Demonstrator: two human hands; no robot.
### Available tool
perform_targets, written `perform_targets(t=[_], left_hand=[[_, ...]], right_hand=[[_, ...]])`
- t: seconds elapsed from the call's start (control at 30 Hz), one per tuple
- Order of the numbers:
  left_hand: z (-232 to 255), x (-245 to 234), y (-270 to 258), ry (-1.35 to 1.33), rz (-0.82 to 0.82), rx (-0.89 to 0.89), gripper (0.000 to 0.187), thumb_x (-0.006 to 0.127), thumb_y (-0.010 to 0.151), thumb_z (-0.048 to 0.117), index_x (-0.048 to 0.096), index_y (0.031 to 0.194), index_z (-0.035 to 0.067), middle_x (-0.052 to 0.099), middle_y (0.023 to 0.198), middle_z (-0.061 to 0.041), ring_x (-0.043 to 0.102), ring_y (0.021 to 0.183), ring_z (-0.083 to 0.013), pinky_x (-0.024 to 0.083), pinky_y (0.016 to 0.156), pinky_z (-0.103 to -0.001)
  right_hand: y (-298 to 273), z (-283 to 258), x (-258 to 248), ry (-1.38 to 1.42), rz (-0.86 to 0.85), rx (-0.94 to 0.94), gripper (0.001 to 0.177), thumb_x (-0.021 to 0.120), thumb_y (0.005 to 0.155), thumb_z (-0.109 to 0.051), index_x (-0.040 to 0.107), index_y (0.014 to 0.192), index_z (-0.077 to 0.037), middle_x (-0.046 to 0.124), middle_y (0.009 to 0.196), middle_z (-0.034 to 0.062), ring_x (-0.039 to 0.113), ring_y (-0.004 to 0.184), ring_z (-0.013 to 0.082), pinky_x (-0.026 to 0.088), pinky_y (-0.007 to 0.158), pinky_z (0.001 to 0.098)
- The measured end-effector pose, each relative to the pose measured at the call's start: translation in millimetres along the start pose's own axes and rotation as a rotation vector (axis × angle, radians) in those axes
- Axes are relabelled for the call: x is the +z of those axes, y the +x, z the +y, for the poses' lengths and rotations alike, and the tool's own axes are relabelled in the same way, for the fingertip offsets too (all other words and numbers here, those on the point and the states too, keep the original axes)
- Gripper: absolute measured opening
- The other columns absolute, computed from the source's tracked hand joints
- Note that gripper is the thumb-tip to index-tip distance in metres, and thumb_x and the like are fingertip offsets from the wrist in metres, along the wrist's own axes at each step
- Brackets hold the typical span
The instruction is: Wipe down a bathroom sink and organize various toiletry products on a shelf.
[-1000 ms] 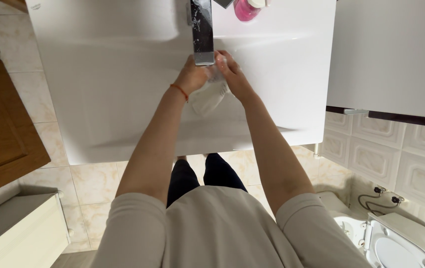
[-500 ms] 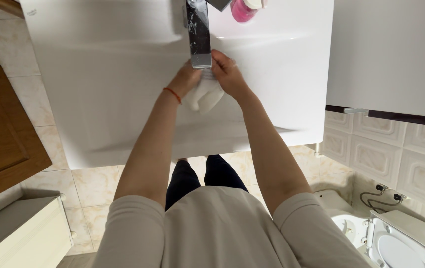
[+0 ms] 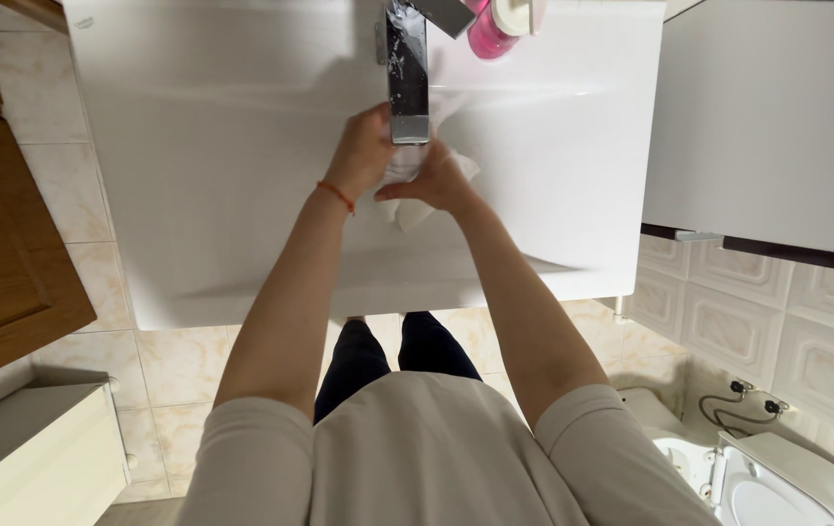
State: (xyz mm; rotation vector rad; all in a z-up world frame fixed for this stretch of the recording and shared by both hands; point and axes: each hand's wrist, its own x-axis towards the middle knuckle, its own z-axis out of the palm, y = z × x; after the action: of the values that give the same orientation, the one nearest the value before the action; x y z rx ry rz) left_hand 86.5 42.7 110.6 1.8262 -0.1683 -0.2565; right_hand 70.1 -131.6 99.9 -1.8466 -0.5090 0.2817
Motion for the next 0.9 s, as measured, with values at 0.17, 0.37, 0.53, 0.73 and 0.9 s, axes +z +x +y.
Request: perform_targets(t=[0.17,0.37,0.53,0.73,0.9], left_hand=[[23.8,-49.4,-57.2,0.022,0.279,0.098,0.015,0.070,0.102,0.015,0.067,0.106,0.000,0.070,0.094,-0.009,0.064,0.085,-0.0149,0.055,0.081,-0.031],[-3.3,-99.7,-132.3,-0.057,0.378,-0.132,0.018,0.069,0.108,0.018,0.065,0.110,0.001,0.058,0.090,-0.002,0.047,0.080,-0.0108,0.041,0.070,-0.025],[-47.1,-50.3,-111.0,0.463,0.228,0.122,0.115,0.097,0.060,0.039,0.037,0.148,-0.004,0.041,0.145,-0.027,0.036,0.136,-0.0449,0.034,0.112,-0.050],[-11.2,39.4,-32.2,-0.427,0.124,0.043,0.111,0.097,0.068,0.025,0.028,0.153,0.008,0.054,0.141,-0.016,0.057,0.126,-0.0278,0.055,0.109,-0.039],[-73.4,77.0,-21.8,-0.157,0.264,-0.010,0.077,0.091,0.066,0.011,0.057,0.134,0.005,0.071,0.120,-0.008,0.070,0.112,-0.0217,0.059,0.097,-0.036]], right_hand=[[11.1,28.8,29.3,-0.141,-0.086,0.202,0.087,0.099,0.064,-0.043,0.058,0.132,-0.007,0.067,0.123,0.0180,0.064,0.118,0.0353,0.052,0.099,0.0425],[39.8,50.9,33.4,-0.650,-0.181,0.190,0.061,0.080,0.079,-0.025,0.059,0.136,-0.017,0.068,0.122,0.0138,0.064,0.114,0.0365,0.052,0.095,0.0446],[34.9,29.3,17.1,-0.467,0.106,-0.147,0.068,0.077,0.082,-0.013,0.047,0.143,-0.012,0.064,0.127,0.0182,0.063,0.117,0.0391,0.053,0.098,0.0414],[9.3,13.7,6.0,0.140,0.101,0.173,0.087,0.073,0.078,-0.003,0.028,0.152,-0.015,0.064,0.130,0.0196,0.063,0.118,0.0345,0.053,0.102,0.0429],[3.7,23.6,-18.3,1.079,0.319,0.402,0.082,0.071,0.083,0.004,0.033,0.155,-0.008,0.062,0.130,0.0180,0.063,0.117,0.0307,0.051,0.105,0.0443]])
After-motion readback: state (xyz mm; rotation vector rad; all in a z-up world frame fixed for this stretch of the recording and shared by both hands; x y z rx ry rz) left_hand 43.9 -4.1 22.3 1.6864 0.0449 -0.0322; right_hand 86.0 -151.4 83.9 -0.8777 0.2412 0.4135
